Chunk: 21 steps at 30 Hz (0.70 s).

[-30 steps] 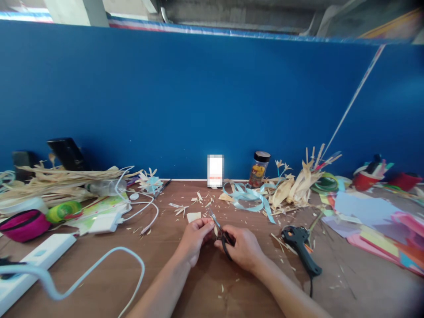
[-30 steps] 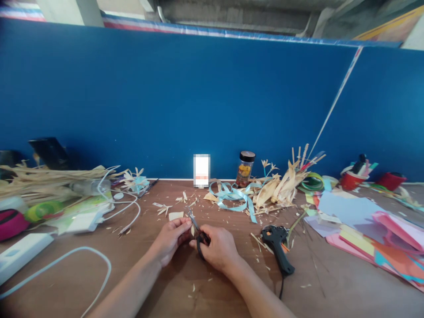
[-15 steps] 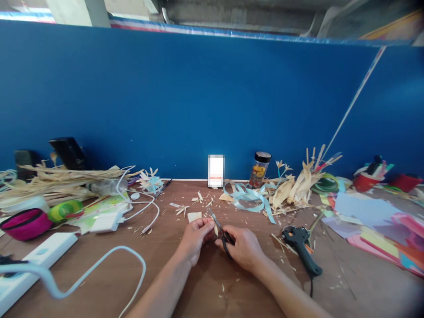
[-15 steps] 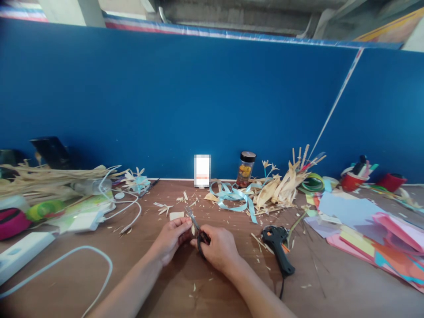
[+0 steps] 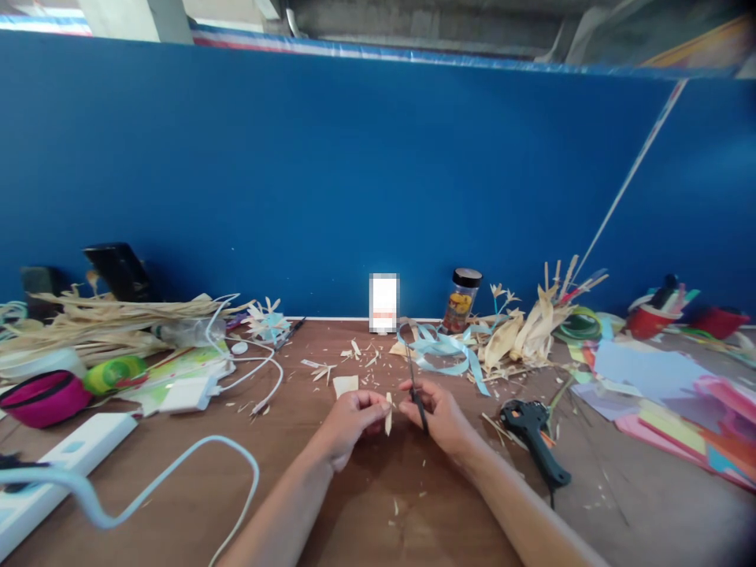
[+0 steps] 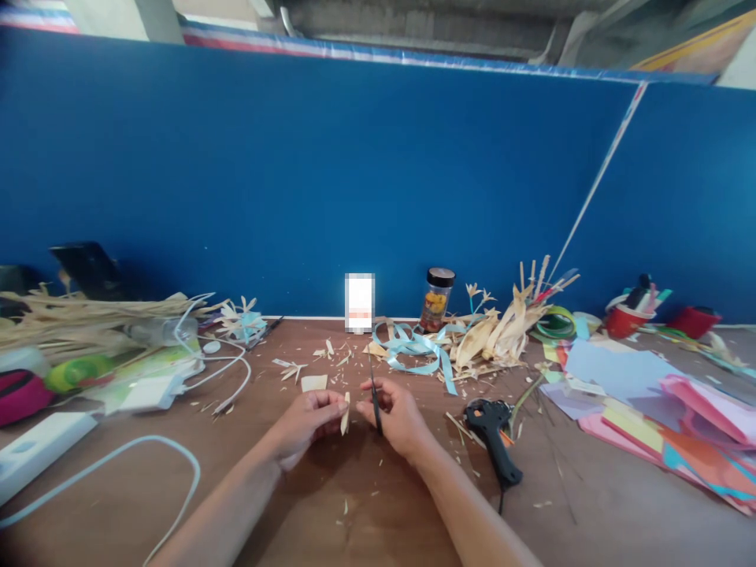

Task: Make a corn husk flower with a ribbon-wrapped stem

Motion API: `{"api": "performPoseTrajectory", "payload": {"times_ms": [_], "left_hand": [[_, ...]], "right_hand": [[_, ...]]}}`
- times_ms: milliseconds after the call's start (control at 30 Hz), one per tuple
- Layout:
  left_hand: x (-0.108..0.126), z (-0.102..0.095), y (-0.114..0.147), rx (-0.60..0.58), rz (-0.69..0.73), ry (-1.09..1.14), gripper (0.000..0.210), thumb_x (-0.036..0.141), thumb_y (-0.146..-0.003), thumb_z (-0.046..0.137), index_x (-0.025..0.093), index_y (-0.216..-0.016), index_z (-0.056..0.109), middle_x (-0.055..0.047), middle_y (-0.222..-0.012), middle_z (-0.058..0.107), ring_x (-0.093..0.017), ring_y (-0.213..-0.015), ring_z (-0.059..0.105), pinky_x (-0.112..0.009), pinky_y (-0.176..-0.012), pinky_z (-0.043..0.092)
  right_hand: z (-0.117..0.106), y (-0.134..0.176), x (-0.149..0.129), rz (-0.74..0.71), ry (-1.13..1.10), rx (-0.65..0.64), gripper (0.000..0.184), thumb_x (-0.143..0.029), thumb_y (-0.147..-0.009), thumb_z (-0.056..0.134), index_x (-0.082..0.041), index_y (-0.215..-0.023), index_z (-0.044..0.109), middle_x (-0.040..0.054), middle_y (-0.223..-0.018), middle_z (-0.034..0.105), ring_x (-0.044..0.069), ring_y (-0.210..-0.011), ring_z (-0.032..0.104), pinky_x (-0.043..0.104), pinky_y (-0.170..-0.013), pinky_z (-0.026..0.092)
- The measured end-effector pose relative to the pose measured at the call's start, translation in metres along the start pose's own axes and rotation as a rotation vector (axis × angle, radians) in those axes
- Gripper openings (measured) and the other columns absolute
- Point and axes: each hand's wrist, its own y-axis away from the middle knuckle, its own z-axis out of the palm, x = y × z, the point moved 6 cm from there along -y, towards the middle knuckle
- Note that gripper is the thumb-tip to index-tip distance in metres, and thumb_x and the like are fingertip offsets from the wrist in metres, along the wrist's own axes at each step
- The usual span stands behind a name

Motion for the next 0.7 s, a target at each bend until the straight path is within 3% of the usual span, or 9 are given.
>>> {"api": "performPoseTrajectory", "payload": {"times_ms": [133, 367, 700], "left_hand": [[0.002, 0.005, 0.005, -0.075, -0.012, -0.218, 0.021, 0.032, -0.060, 0.066, 0.011, -0.060, 0.059, 0.003, -0.048, 0.051, -0.006, -0.045, 0.040, -0.019, -0.045, 0.027], [0.001, 0.011, 0.008, -0.192, 0.002, -0.468, 0.028, 0.039, -0.061, 0.062, 0.011, -0.060, 0.062, 0.002, -0.050, 0.053, -0.007, -0.047, 0.039, -0.020, -0.046, 0.025], [-0.008, 0.011, 0.009, -0.208, -0.018, -0.483, 0.023, 0.037, -0.060, 0.061, 0.014, -0.056, 0.062, 0.003, -0.047, 0.052, -0.008, -0.042, 0.037, -0.020, -0.043, 0.023]], "right_hand": [[0.003, 0.003, -0.005, 0.062, -0.119, -0.109, 0.041, -0.029, -0.059, 0.070, -0.020, -0.096, 0.054, -0.0018, -0.073, 0.057, 0.009, -0.060, 0.050, 0.019, -0.053, 0.036], [0.007, 0.005, -0.006, 0.052, -0.043, -0.216, 0.033, -0.027, -0.061, 0.068, -0.017, -0.090, 0.054, -0.0022, -0.069, 0.054, 0.007, -0.055, 0.046, 0.017, -0.048, 0.033], [0.012, 0.013, -0.013, 0.071, 0.049, -0.346, 0.026, -0.016, -0.061, 0.061, -0.017, -0.086, 0.056, -0.0032, -0.065, 0.055, 0.007, -0.055, 0.046, 0.017, -0.049, 0.034]]}}
